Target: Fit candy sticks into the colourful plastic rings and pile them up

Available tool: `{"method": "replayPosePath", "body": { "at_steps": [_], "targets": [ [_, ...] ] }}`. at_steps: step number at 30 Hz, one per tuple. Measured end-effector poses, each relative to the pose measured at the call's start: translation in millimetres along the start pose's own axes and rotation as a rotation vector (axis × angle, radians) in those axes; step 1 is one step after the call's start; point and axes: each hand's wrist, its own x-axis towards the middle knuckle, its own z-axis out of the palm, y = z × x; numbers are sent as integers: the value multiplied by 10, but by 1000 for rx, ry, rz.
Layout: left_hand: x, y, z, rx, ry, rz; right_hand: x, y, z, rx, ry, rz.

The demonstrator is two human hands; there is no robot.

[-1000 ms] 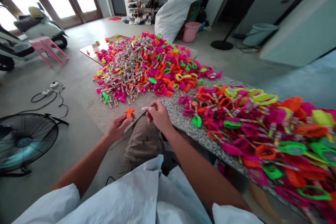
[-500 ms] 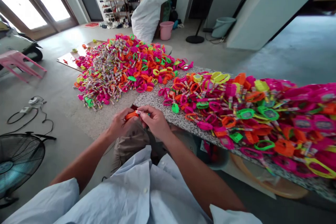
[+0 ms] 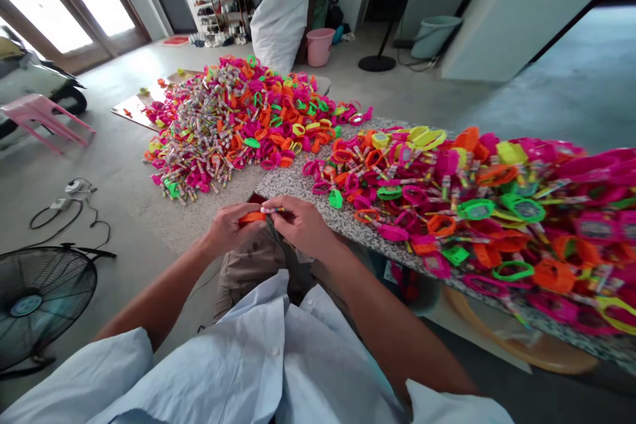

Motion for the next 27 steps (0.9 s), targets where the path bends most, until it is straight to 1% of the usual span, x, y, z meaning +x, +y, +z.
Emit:
{"method": "replayPosePath", "body": {
  "at_steps": [3, 7, 11, 13, 15, 18, 21, 25, 27],
  "targets": [
    [4, -25, 4, 17, -3, 24, 7, 16, -30, -47, -20, -109],
    [37, -56, 25, 43, 5, 73, 10, 51, -61, -70, -37, -143],
    [56, -100, 47, 53, -6, 97, 13, 64, -96, -163, -60, -258],
    [57, -118, 48, 55, -26, 91, 11, 66, -108, -199, -72, -289],
    [60, -127, 38, 51, -60, 76, 7, 74, -111, -198, -82, -273],
    [76, -114, 7, 50, -120, 64, -1, 98, -105, -145, -89, -199],
    [99, -82, -28, 72, -171, 99, -5, 119, -105, -99, -106, -138],
    [119, -40, -42, 91, -159, 170, -1, 125, -131, -37, -151, -76],
    [121, -23, -31, 78, -153, 188, 5, 132, -152, 34, -177, -7]
  ]
}}
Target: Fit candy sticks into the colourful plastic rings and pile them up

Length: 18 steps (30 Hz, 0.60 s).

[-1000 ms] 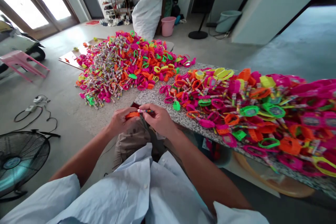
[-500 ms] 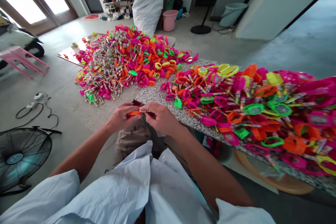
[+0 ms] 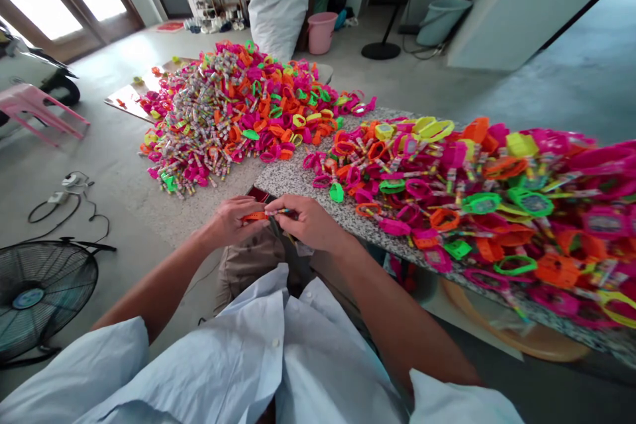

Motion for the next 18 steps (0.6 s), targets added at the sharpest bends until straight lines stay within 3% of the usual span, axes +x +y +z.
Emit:
{"method": "replayPosePath", "body": {
  "at_steps": [4, 10, 18],
  "targets": [
    [2, 33, 48, -13, 13, -34, 10, 33, -42, 225, -43, 144],
    [-19, 38, 124, -55, 29, -90, -5, 99, -43, 424, -29, 186],
    [14, 30, 122, -37, 21, -99, -62, 119, -10, 380, 33, 155]
  ]
}}
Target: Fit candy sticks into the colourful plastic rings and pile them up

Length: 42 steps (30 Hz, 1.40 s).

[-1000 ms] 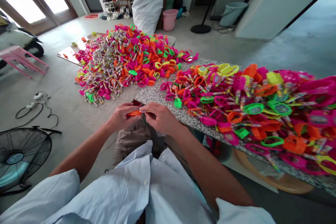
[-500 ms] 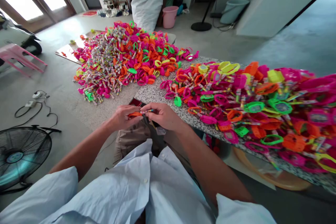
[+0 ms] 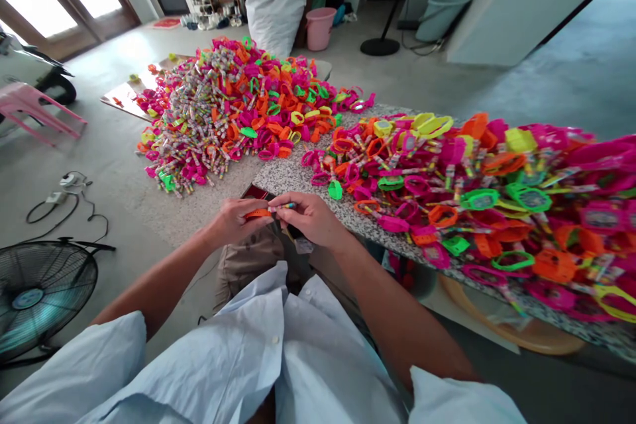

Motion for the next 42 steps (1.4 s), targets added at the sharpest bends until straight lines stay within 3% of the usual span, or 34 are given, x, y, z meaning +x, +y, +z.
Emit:
{"method": "replayPosePath", "body": {
  "at_steps": [7, 15, 21, 27, 31, 33, 35, 38, 40, 42],
  "targets": [
    [76, 16, -74, 161, 15, 105, 9, -2, 15, -93, 9, -30],
    [57, 7, 26, -75, 15, 135, 17, 3, 11, -91, -26, -21],
    [89, 72, -6, -159, 29, 125, 10, -1, -11, 45, -56, 9],
    [94, 75, 30, -409, -78, -17, -23, 48, -2, 159, -85, 80],
    [58, -107, 161, -434, -139, -202, 20, 64, -73, 0, -8, 151],
    [43, -328, 147, -395, -93, -284, 69, 22, -262, -164, 173, 141],
    [20, -642, 29, -281, 43, -364, 118, -58, -604, -400, 529, 45],
    [-57, -1204, -296, 54, 212, -539, 149, -175, -1359, -930, 1067, -203],
    [-141, -1559, -527, 269, 248, -733, 138, -182, -1925, -1171, 1082, -178],
    [-240, -1840, -701, 471, 168, -858, 121, -111, -2434, -1331, 1117, -14]
  ]
}}
